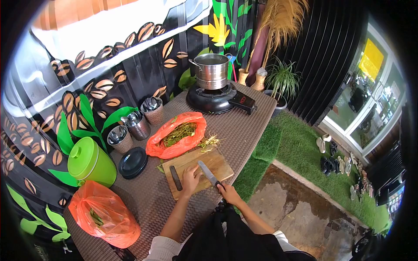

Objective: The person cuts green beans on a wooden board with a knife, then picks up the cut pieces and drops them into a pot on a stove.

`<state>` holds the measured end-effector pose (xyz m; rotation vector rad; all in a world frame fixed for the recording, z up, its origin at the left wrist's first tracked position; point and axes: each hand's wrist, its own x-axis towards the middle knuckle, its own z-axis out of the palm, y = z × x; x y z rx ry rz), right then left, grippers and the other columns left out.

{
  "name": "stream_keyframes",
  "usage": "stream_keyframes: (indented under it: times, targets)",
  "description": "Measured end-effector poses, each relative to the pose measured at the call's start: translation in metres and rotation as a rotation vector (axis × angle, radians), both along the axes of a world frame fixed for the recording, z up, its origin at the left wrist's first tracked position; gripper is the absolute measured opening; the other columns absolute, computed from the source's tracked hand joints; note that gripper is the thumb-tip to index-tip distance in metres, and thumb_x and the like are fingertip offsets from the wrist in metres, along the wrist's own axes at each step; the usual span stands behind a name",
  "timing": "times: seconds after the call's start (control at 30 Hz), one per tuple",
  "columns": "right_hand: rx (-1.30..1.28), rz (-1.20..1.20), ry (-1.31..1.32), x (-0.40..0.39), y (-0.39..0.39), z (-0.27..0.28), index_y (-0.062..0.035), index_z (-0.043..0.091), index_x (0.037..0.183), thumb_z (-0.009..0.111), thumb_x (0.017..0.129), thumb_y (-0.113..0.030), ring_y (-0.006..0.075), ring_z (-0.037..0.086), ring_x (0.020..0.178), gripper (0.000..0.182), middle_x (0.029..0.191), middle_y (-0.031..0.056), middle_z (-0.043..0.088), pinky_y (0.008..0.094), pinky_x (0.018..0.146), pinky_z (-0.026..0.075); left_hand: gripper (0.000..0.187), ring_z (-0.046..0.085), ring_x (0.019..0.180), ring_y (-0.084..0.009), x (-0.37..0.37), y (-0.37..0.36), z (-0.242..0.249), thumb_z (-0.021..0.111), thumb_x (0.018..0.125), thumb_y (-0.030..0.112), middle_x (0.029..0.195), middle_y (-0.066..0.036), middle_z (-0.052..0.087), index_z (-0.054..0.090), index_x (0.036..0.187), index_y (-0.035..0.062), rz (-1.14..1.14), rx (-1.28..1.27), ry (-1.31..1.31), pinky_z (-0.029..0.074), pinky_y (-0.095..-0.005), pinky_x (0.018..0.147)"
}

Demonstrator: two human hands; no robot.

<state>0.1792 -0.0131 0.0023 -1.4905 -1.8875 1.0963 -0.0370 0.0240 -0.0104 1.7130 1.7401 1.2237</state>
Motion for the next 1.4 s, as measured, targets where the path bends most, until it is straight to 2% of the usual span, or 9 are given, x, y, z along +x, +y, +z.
stream_keyframes:
  times: [0.1,0.23,0.4,0.7,1.17,1.23,1.27,1.33,1.4]
  targets:
    - [0.031,-0.022,0.002,-0.003,-0.003,-0.004,0.0024,0.057,0.083,0.047,0.096,-0.037,0.0349,0.063,0.068,0.043,0.07,0.0205,0.061,0.0422,0.065,0.047,0.033,0.052,0.1,-0.0315,0.001,0.001,-0.003,0.065,0.084,0.017,0.099,-0.014,0.061,0.065,0.113,0.0015,-0.034,0.135,0.29,0.041,-0.0401,0.092]
    - [0.058,-0.151,-0.033,-0.017,-0.017,-0.003,0.0027,0.057,0.088,0.05,0.095,-0.034,0.0442,0.062,0.078,0.039,0.076,0.0277,0.061,0.0486,0.067,0.047,0.026,0.053,0.099,-0.0303,0.006,-0.003,0.007,0.061,0.086,0.015,0.099,-0.012,0.062,0.067,0.107,0.001,-0.053,0.18,0.344,0.041,-0.0391,0.091]
    - [0.059,-0.213,-0.034,-0.028,-0.024,-0.007,0.0037,0.056,0.091,0.05,0.095,-0.033,0.0479,0.06,0.081,0.037,0.078,0.0308,0.06,0.0518,0.067,0.046,0.014,0.055,0.094,-0.03,0.003,-0.002,0.013,0.061,0.084,0.012,0.093,-0.011,0.063,0.069,0.09,0.0018,-0.127,-0.007,0.186,0.044,-0.0403,0.085]
    - [0.012,-0.188,-0.107,-0.031,-0.02,0.0,0.003,0.056,0.094,0.046,0.096,-0.037,0.0503,0.059,0.081,0.041,0.083,0.0328,0.061,0.0553,0.071,0.047,0.016,0.063,0.076,-0.0286,0.007,-0.015,0.021,0.066,0.082,0.012,0.086,-0.017,0.065,0.069,0.091,-0.0009,-0.219,-0.052,-0.029,0.051,-0.0353,0.068]
    - [0.048,-0.102,-0.125,-0.025,-0.016,-0.016,0.0031,0.055,0.091,0.045,0.096,-0.037,0.0512,0.058,0.08,0.041,0.08,0.0322,0.061,0.0564,0.07,0.047,0.015,0.068,0.078,-0.0221,0.005,-0.012,0.015,0.068,0.077,-0.001,0.087,-0.014,0.07,0.071,0.091,-0.0021,-0.238,-0.085,-0.071,0.052,-0.0294,0.069]
    - [0.159,-0.04,-0.008,-0.02,-0.011,-0.026,0.0025,0.054,0.085,0.047,0.097,-0.036,0.0382,0.059,0.055,0.041,0.064,0.0218,0.059,0.0437,0.052,0.048,0.014,0.068,0.078,-0.0216,0.004,-0.01,0.013,0.068,0.077,-0.002,0.086,-0.014,0.07,0.071,0.09,-0.0025,-0.238,-0.075,-0.1,0.052,-0.0292,0.069]
    - [0.159,-0.039,-0.008,-0.018,-0.011,-0.019,0.0025,0.054,0.085,0.047,0.097,-0.036,0.0382,0.059,0.055,0.041,0.064,0.0218,0.059,0.0437,0.052,0.048,0.014,0.068,0.077,-0.0222,0.002,-0.008,0.012,0.068,0.077,0.0,0.086,-0.014,0.07,0.071,0.09,-0.0009,-0.252,-0.08,-0.122,0.052,-0.0297,0.069]
    - [-0.278,-0.018,0.306,-0.014,-0.01,-0.004,-0.0027,0.052,0.079,0.045,0.098,-0.039,0.0192,0.048,0.038,0.041,0.054,0.008,0.051,0.0302,0.037,0.039,0.014,0.068,0.076,-0.0229,0.002,-0.005,0.009,0.067,0.077,0.002,0.086,-0.014,0.07,0.071,0.09,0.0007,-0.264,-0.084,-0.144,0.052,-0.0302,0.069]
    - [-0.331,-0.018,0.382,-0.01,-0.007,-0.003,-0.0049,0.051,0.079,0.044,0.098,-0.039,0.0136,0.042,0.036,0.04,0.052,0.004,0.048,0.0266,0.034,0.034,0.014,0.068,0.075,-0.0205,0.003,0.0,0.016,0.069,0.076,0.003,0.085,-0.013,0.071,0.072,0.089,0.0006,-0.268,-0.123,-0.162,0.052,-0.0295,0.069]
